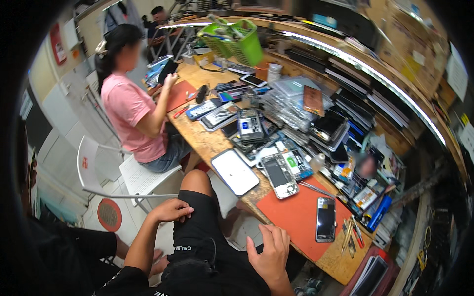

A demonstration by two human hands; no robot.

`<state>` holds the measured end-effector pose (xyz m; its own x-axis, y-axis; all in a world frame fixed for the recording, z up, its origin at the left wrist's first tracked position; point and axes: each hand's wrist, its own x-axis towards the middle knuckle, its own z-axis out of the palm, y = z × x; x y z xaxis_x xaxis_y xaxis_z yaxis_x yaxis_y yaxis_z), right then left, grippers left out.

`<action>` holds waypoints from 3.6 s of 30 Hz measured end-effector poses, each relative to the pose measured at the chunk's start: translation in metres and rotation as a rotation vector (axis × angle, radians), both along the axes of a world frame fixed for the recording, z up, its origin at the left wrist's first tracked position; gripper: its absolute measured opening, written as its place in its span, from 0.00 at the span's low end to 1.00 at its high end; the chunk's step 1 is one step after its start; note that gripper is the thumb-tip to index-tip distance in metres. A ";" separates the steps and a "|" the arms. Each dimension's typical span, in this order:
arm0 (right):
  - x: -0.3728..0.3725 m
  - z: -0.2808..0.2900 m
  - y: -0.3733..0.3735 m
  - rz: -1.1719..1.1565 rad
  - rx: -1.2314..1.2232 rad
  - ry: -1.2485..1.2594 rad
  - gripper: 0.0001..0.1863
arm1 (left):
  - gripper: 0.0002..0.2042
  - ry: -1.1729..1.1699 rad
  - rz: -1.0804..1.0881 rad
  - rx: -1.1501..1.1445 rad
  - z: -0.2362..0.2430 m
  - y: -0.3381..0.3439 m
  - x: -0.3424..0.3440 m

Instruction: The person repairs a mobile phone by removing the back cover, detaching the battery, and using a screwdriver to remove screws. They then reassemble the phone by reattaching the battery and securing the back cover.

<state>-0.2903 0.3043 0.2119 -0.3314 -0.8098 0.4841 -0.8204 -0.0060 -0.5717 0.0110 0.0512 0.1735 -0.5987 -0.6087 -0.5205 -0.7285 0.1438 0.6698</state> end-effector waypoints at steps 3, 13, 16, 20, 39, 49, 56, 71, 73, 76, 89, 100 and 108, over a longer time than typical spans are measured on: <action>0.006 0.007 -0.014 0.069 0.011 0.033 0.24 | 0.23 0.020 0.093 -0.007 -0.021 0.009 0.025; 0.022 0.026 -0.104 0.338 0.000 -0.015 0.14 | 0.25 0.117 0.349 0.490 -0.119 -0.027 0.077; 0.036 0.034 -0.155 0.484 0.005 -0.118 0.15 | 0.26 0.063 0.326 0.579 -0.123 -0.049 0.066; 0.037 0.067 -0.248 0.600 -0.008 -0.126 0.14 | 0.31 -0.098 0.255 0.608 -0.114 -0.082 0.057; 0.196 0.143 -0.969 0.420 0.066 -0.222 0.09 | 0.28 -1.226 0.157 -1.063 0.401 -0.236 0.568; 0.267 0.095 -1.061 0.487 0.094 0.365 0.08 | 0.30 0.321 1.031 -0.779 0.347 -0.348 0.708; 0.256 0.085 -1.084 0.551 0.126 0.693 0.10 | 0.25 0.461 0.923 -0.700 0.313 -0.453 0.687; 0.262 0.139 -1.106 0.664 0.336 0.582 0.21 | 0.19 -0.436 0.722 -0.825 0.312 -0.506 0.702; 0.269 0.141 -1.100 0.714 0.370 0.611 0.24 | 0.19 -0.421 0.751 -0.807 0.313 -0.501 0.700; 0.278 0.141 -1.098 0.709 0.465 0.618 0.26 | 0.18 -0.401 0.779 -0.807 0.315 -0.499 0.695; 0.342 0.036 -0.990 0.660 0.135 0.968 0.14 | 0.16 -0.399 0.843 -0.759 0.309 -0.488 0.683; 0.337 0.107 -1.005 0.649 0.399 0.418 0.10 | 0.14 -0.400 0.893 -0.754 0.298 -0.469 0.674; 0.272 0.122 -1.076 0.684 0.271 0.797 0.09 | 0.12 -0.390 0.897 -0.756 0.290 -0.473 0.670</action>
